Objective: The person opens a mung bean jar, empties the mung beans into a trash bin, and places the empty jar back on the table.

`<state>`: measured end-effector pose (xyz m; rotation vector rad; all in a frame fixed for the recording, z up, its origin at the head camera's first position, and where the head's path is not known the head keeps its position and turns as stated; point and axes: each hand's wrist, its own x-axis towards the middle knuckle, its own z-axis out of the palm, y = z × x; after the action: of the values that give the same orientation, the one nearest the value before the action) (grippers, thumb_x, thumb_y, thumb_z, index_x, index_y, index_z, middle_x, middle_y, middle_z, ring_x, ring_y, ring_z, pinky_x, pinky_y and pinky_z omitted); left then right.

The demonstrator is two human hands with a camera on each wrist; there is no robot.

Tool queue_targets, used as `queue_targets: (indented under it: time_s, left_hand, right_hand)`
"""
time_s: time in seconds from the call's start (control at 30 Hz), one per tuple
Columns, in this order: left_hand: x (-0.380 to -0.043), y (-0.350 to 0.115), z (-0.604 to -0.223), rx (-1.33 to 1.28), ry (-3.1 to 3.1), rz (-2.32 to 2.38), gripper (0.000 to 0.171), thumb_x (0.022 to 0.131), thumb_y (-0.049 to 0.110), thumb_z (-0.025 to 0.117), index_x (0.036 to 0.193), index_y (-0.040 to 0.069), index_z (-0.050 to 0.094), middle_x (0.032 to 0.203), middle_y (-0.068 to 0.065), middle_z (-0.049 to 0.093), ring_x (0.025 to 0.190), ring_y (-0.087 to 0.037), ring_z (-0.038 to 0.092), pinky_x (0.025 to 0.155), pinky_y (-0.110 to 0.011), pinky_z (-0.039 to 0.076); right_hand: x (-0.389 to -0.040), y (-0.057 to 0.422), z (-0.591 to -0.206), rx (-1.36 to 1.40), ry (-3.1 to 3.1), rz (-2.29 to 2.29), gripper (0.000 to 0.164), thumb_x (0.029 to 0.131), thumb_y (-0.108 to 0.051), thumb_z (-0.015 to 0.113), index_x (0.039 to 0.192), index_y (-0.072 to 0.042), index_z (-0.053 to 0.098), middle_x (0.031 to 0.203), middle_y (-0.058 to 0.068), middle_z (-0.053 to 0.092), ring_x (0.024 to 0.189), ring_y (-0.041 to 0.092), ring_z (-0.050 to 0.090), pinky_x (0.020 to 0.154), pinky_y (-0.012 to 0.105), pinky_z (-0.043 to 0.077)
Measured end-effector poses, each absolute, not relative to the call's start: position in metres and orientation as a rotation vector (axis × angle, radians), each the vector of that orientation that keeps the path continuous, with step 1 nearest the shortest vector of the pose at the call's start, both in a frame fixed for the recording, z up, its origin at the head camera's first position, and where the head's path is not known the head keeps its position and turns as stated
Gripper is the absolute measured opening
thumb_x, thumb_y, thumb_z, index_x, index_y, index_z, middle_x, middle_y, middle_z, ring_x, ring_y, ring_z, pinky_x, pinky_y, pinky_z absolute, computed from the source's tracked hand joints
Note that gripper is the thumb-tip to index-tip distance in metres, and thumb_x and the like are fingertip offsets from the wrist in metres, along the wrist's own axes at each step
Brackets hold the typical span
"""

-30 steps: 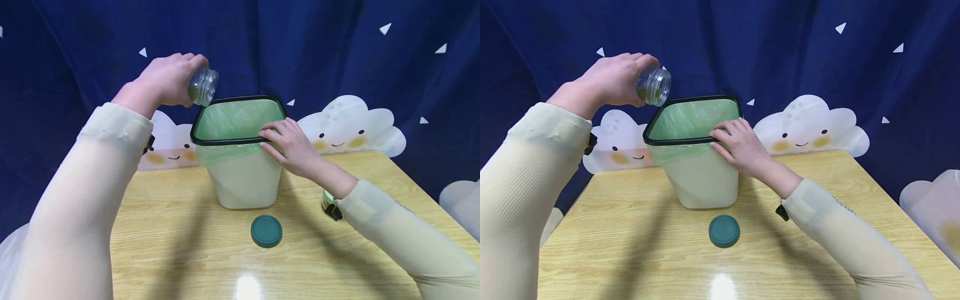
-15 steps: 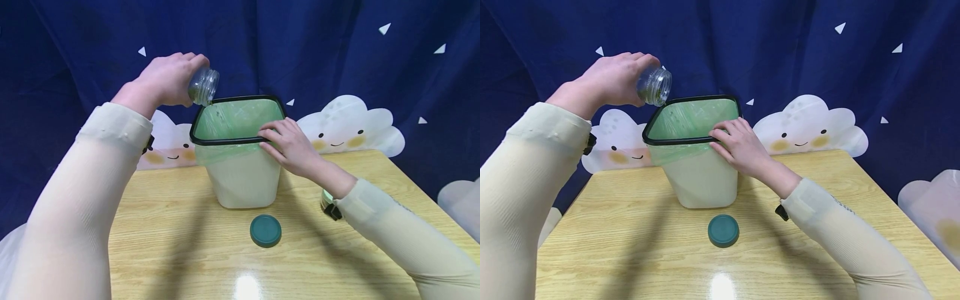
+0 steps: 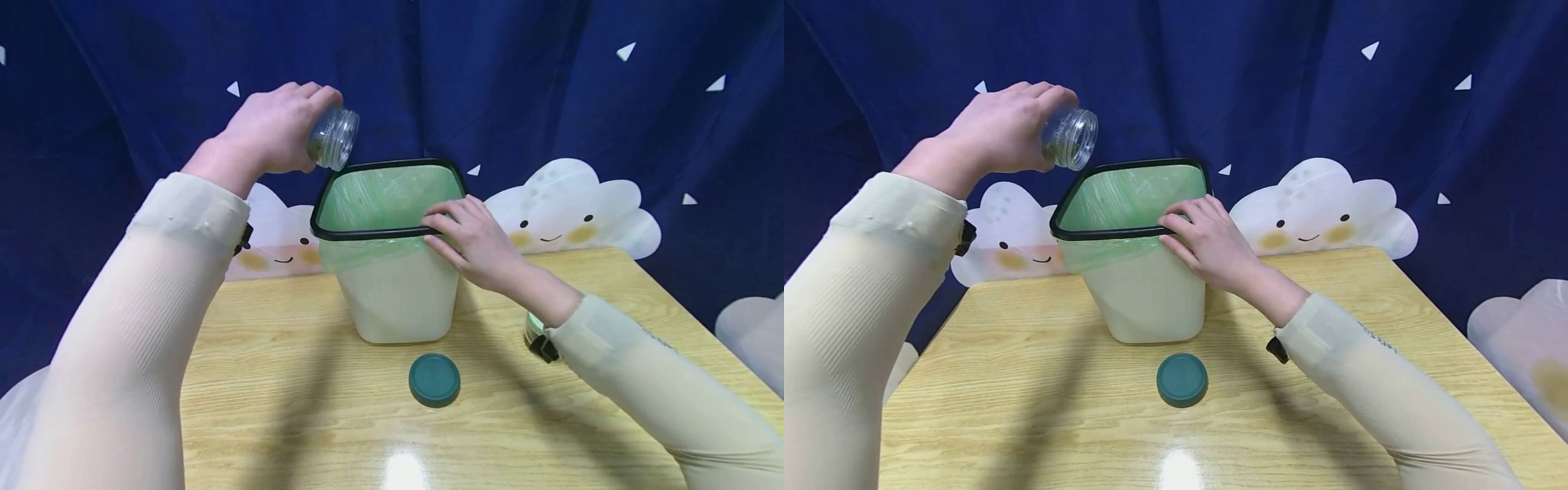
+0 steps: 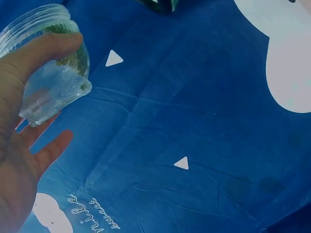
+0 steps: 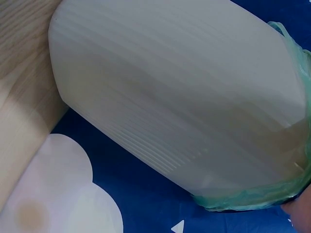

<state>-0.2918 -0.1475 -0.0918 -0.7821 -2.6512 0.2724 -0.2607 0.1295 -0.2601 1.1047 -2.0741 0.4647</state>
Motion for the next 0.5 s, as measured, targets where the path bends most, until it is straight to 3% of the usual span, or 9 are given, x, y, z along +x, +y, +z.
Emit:
queue_targets:
  time_s: [0.5]
  left_hand:
    - [-0.293, -0.1433, -0.0935, -0.856, -2.642, 0.376, 0.086, 0.068, 0.002, 0.083, 0.141, 0.008, 0.038, 0.138, -0.021, 0.046, 0.122, -0.041, 0.043, 0.096, -0.061, 0.04]
  right_hand:
    - [-0.2617, 0.1293, -0.2603, 1.106, -2.071, 0.469, 0.019, 0.093, -0.017, 0.064, 0.106, -0.004, 0.067, 0.111, 0.013, 0.061, 0.103, 0.033, 0.054, 0.1, 0.051, 0.032]
